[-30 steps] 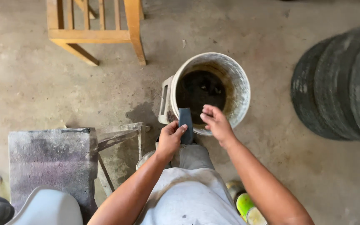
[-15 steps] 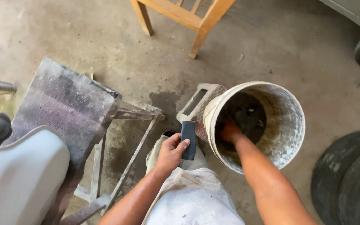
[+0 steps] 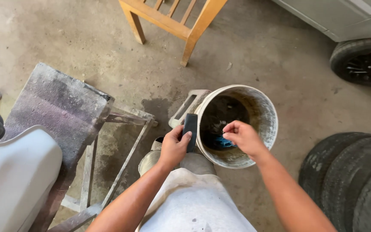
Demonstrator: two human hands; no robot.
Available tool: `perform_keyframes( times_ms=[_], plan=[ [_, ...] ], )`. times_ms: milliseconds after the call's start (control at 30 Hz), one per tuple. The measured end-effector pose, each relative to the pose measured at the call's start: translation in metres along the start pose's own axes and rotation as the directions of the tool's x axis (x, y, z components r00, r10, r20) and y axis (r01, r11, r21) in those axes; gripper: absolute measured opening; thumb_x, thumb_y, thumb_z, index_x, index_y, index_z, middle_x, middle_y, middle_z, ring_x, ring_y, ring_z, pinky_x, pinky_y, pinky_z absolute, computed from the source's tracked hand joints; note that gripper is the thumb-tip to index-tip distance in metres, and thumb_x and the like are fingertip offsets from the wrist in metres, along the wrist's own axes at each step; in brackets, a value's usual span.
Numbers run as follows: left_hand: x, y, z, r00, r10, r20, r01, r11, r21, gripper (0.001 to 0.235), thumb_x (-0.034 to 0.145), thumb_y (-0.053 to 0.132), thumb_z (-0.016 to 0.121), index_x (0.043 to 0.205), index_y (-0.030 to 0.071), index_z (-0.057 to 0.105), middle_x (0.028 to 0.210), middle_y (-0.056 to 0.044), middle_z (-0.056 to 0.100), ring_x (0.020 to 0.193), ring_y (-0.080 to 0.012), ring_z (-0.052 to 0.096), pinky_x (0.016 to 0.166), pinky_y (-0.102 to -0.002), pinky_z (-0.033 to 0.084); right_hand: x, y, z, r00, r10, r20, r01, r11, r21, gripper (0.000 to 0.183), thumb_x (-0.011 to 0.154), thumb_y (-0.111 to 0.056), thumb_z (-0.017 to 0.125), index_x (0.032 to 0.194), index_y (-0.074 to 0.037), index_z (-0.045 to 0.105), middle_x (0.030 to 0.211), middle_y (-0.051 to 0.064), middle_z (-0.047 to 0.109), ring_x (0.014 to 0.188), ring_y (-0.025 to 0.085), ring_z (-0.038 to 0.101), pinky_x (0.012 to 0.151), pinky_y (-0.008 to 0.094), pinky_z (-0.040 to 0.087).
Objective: The person sands a white motorcycle fuel tank with a sanding block, dipping it into a bucket of water periodically. They wipe the tank with a blue cloth and continue sanding different sections of the surface.
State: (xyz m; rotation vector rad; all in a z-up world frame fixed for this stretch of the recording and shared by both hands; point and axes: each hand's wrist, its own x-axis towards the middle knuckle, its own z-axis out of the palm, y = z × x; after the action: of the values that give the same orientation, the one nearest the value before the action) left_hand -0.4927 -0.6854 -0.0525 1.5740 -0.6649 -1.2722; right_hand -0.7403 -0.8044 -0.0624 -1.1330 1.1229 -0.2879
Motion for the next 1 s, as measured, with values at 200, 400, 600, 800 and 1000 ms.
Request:
perform_keyframes(
  times_ms=[200, 400, 600, 800, 1000],
  plan=[
    [0.017, 0.026, 0.070, 0.986, 0.159, -0.053, -0.120, 0.888, 0.445, 0.024, 0.093, 0.018, 0.070, 0.111, 0.003, 0.072, 0.082, -0.010, 0.071, 0.075, -0.0156, 0.062, 0.070, -0.033, 0.051, -0.160, -0.157, -0.035, 0.891, -0.453, -0.033, 0.442, 0.847, 0.296, 0.019, 0.093, -0.006, 0.064, 0.111, -0.002, 0.070, 0.102, 0.007, 0.069, 0.085, 0.010, 0.057, 0.079, 0.026, 0.048],
    [0.053, -0.038, 0.153, 0.982, 0.101, 0.161, -0.081, 0.989, -0.125, 0.023, 0.093, 0.011, 0.061, 0.108, -0.001, 0.073, 0.092, -0.019, 0.073, 0.078, -0.0253, 0.069, 0.074, -0.038, 0.053, -0.060, -0.055, -0.003, 0.723, -0.297, -0.624, 0.559, 0.781, 0.277, 0.023, 0.100, -0.012, 0.067, 0.122, -0.010, 0.065, 0.113, -0.001, 0.063, 0.099, 0.010, 0.055, 0.090, 0.026, 0.044],
    [0.019, 0.012, 0.158, 0.985, 0.131, 0.113, -0.154, 0.962, 0.227, 0.020, 0.087, 0.007, 0.062, 0.103, -0.001, 0.072, 0.083, -0.017, 0.074, 0.073, -0.0199, 0.070, 0.073, -0.035, 0.055, 0.001, 0.010, 0.006, 0.819, -0.042, -0.573, 0.371, 0.800, 0.472, 0.028, 0.104, -0.028, 0.061, 0.123, -0.008, 0.063, 0.111, 0.004, 0.069, 0.098, 0.013, 0.067, 0.086, 0.030, 0.053],
    [0.024, 0.009, 0.142, 0.983, 0.124, 0.135, -0.144, 0.978, 0.149, 0.022, 0.089, 0.018, 0.067, 0.102, 0.001, 0.072, 0.084, -0.019, 0.075, 0.076, -0.0281, 0.072, 0.072, -0.040, 0.056, 0.013, 0.025, -0.023, 0.844, -0.133, -0.519, 0.415, 0.776, 0.476, 0.033, 0.110, -0.035, 0.054, 0.120, -0.005, 0.065, 0.100, 0.004, 0.071, 0.088, 0.013, 0.067, 0.080, 0.031, 0.054],
    [0.009, 0.021, 0.152, 0.949, 0.268, 0.164, -0.312, 0.869, 0.383, 0.026, 0.086, 0.018, 0.067, 0.106, 0.005, 0.075, 0.093, -0.024, 0.074, 0.088, -0.0409, 0.072, 0.079, -0.044, 0.057, -0.031, -0.022, 0.011, 0.867, -0.128, -0.482, 0.348, 0.848, 0.400, 0.030, 0.103, -0.033, 0.065, 0.125, -0.013, 0.058, 0.105, -0.003, 0.065, 0.095, 0.008, 0.063, 0.083, 0.027, 0.053]
  ],
)
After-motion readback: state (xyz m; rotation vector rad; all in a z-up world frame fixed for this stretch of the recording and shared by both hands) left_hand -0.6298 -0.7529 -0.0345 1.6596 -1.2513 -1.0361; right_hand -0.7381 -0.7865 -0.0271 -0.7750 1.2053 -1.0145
